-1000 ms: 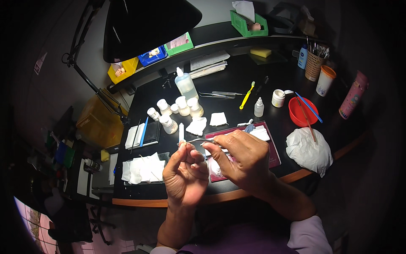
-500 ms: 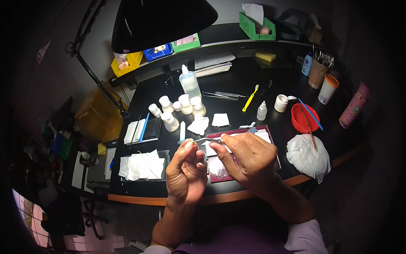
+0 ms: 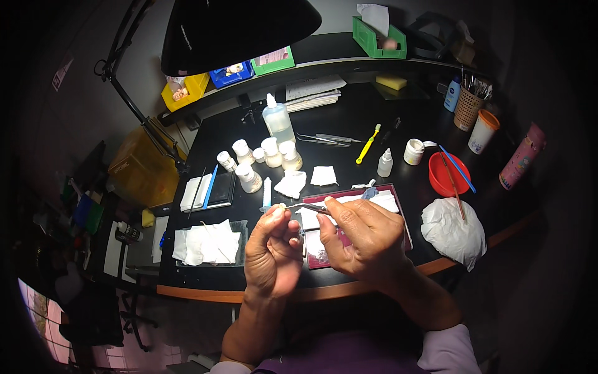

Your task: The person applies material to a dental prosthetic using a brush, alternating between picking up paste from a palette and brushing it onto the surface of the prosthetic component.

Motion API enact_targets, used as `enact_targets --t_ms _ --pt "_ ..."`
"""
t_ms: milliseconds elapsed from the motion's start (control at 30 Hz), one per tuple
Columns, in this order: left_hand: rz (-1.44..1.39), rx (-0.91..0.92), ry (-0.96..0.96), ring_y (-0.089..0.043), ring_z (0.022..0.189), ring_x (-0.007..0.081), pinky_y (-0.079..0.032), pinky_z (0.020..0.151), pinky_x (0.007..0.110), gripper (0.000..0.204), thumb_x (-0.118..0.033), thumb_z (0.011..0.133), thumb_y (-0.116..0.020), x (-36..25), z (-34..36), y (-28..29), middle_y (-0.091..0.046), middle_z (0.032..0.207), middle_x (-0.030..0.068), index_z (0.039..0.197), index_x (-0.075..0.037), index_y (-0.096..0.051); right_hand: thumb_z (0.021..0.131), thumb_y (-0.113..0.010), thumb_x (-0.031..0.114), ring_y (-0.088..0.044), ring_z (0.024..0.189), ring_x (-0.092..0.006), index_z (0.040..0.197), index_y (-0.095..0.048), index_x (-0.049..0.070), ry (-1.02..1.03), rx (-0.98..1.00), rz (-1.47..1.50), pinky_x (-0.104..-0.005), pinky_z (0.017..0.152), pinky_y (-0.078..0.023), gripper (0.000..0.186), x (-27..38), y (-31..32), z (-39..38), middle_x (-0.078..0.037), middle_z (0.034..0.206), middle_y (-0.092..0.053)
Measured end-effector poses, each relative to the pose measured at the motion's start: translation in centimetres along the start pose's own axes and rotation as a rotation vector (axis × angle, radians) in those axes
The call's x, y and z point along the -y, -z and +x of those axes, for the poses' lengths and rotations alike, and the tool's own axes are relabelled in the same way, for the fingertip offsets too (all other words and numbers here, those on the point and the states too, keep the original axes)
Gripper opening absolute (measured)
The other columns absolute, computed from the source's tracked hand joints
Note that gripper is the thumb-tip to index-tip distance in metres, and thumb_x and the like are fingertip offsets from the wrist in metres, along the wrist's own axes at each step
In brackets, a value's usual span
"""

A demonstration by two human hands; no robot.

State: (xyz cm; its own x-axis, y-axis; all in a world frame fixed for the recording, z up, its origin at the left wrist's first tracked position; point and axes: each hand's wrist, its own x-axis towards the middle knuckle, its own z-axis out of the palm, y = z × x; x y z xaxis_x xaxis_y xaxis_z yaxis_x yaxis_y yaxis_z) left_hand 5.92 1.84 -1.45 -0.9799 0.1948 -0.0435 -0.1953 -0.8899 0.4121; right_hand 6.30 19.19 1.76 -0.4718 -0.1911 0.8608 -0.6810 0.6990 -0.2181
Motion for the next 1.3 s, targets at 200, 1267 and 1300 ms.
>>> enact_targets --t_ms 200,1267,1300 --pt "0.15 -0.066 -0.028 -0.069 0.088 0.0117 -0.053 0.071 0.024 0.011 -0.013 0.094 -0.069 0.3 -0.2 -0.5 -0.074 0.096 0.0003 0.105 -0.012 -0.07 0.079 -0.078 -0.001 -0.07 0.063 -0.0267 0.099 -0.071 -0.006 -0.004 0.002 0.026 -0.0337 0.055 -0.055 0.023 -0.2 0.1 -0.1 -0.016 0.076 -0.07" --pt "0.163 0.083 -0.205 -0.075 0.091 0.0213 -0.063 0.074 0.028 0.018 0.002 0.094 -0.069 1.7 0.0 -1.6 -0.075 0.102 0.0155 0.112 0.002 -0.068 0.087 -0.076 0.005 -0.067 0.059 -0.0174 0.093 -0.075 -0.004 -0.306 -0.014 0.225 -0.0282 0.052 -0.049 0.011 0.2 0.3 -0.8 -0.013 0.072 -0.07" --pt "0.144 0.094 -0.201 -0.075 0.091 0.0213 -0.063 0.074 0.028 0.018 0.002 0.094 -0.069 2.0 0.1 -1.9 -0.075 0.102 0.0155 0.112 0.002 -0.068 0.088 -0.076 0.006 -0.067 0.06 -0.0158 0.093 -0.075 -0.003 -0.351 -0.011 0.271 -0.0275 0.053 -0.048 0.011 0.1 0.4 -0.9 -0.013 0.072 -0.07"
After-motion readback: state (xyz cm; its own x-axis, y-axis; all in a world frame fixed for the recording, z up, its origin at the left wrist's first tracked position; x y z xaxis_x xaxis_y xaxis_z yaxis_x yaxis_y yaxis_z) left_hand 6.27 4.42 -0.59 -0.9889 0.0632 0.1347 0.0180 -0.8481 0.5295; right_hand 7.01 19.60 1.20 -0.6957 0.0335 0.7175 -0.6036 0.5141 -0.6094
